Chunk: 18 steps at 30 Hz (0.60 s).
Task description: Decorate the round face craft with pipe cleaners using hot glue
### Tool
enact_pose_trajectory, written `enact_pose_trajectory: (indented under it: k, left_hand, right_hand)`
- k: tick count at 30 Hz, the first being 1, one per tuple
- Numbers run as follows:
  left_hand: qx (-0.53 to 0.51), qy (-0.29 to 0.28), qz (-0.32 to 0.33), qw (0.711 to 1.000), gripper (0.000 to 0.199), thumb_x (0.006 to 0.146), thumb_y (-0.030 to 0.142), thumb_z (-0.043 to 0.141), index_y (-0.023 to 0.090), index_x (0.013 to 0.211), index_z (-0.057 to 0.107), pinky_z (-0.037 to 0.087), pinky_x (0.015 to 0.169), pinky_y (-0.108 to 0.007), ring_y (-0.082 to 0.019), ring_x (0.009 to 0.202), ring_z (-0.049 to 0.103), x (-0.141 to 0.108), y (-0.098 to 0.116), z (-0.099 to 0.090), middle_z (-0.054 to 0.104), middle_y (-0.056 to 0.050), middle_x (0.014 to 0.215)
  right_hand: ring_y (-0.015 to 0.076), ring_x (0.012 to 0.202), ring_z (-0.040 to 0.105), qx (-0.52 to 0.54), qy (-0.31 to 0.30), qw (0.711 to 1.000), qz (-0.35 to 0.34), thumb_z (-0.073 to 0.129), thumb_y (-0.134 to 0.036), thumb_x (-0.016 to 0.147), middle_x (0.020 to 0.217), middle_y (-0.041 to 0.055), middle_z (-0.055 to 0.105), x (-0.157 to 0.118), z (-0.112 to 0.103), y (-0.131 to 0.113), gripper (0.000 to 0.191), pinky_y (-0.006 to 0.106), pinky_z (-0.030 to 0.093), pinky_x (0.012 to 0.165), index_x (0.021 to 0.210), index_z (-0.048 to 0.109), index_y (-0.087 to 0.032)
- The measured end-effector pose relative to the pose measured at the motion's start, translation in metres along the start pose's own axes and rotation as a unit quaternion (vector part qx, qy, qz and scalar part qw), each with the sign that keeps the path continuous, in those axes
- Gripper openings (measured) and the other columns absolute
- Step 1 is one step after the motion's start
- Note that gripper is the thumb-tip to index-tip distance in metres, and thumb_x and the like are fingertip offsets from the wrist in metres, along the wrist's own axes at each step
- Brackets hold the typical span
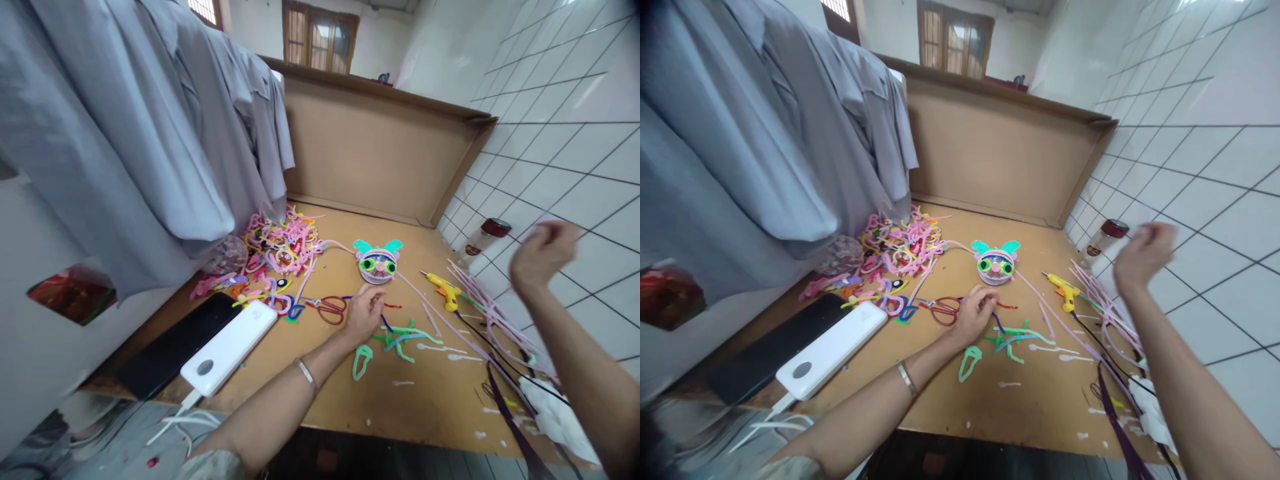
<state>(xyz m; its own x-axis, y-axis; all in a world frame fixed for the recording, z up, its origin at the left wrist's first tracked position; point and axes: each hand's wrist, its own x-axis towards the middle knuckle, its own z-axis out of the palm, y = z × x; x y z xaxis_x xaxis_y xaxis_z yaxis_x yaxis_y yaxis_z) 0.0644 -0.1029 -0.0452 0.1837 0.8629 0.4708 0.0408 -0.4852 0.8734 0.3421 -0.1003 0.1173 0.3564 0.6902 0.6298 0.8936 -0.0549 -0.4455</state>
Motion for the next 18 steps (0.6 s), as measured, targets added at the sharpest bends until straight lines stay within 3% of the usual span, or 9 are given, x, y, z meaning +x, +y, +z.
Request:
enact_pose_trajectory:
  k: [4, 8, 12, 18]
  left_hand:
    - [-0.150, 0.067, -0.068, 0.984, 0.037, 0.089, 0.038, 0.055, 0.017, 0.119, 0.057, 0.046, 0.068, -0.024, -0.012, 0.071, 0.056, 0.008, 0.001, -0.007, 0.062, -0.003, 0.087]
    - [-0.177, 0.086, -0.080, 0.977, 0.039, 0.088, 0.053, 0.051, 0.016, 0.081, 0.061, 0.039, 0.057, -0.023, -0.010, 0.057, 0.047, 0.019, -0.006, -0.017, 0.054, 0.001, 0.064]
    - [-0.117, 0.116, -0.100, 0.981, 0.045, 0.086, 0.055, 0.054, 0.017, 0.061, 0.055, 0.035, 0.054, -0.023, -0.010, 0.052, 0.043, 0.025, -0.012, -0.028, 0.048, 0.004, 0.053]
    - [-0.091, 0.140, -0.127, 0.978, 0.039, 0.080, 0.049, 0.063, 0.017, 0.059, 0.057, 0.035, 0.052, -0.022, -0.009, 0.050, 0.042, 0.034, -0.014, -0.037, 0.050, 0.004, 0.051]
  right_hand:
    - [0.0220, 0.082, 0.065, 0.057, -0.067, 0.994, -0.058, 0.045, -0.047, 0.094, 0.091, 0.0114, 0.071, -0.086, 0.056, -0.052, 0.036, 0.033, 0.047, 0.073, 0.095, 0.070, -0.021]
    - [0.0202, 0.070, 0.063, 0.118, -0.139, 0.979, -0.095, 0.045, -0.040, 0.092, 0.077, 0.0057, 0.070, -0.142, 0.108, -0.083, 0.030, 0.030, 0.045, 0.066, 0.088, 0.068, -0.022]
    - [0.0199, 0.068, 0.062, 0.169, -0.130, 0.974, -0.082, 0.046, -0.038, 0.090, 0.078, 0.0049, 0.070, -0.152, 0.133, -0.089, 0.028, 0.030, 0.045, 0.067, 0.082, 0.066, -0.021]
    - [0.0203, 0.074, 0.062, 0.220, -0.024, 0.974, -0.044, 0.053, -0.039, 0.089, 0.078, 0.0051, 0.068, -0.145, 0.133, -0.073, 0.025, 0.032, 0.048, 0.072, 0.079, 0.067, -0.021]
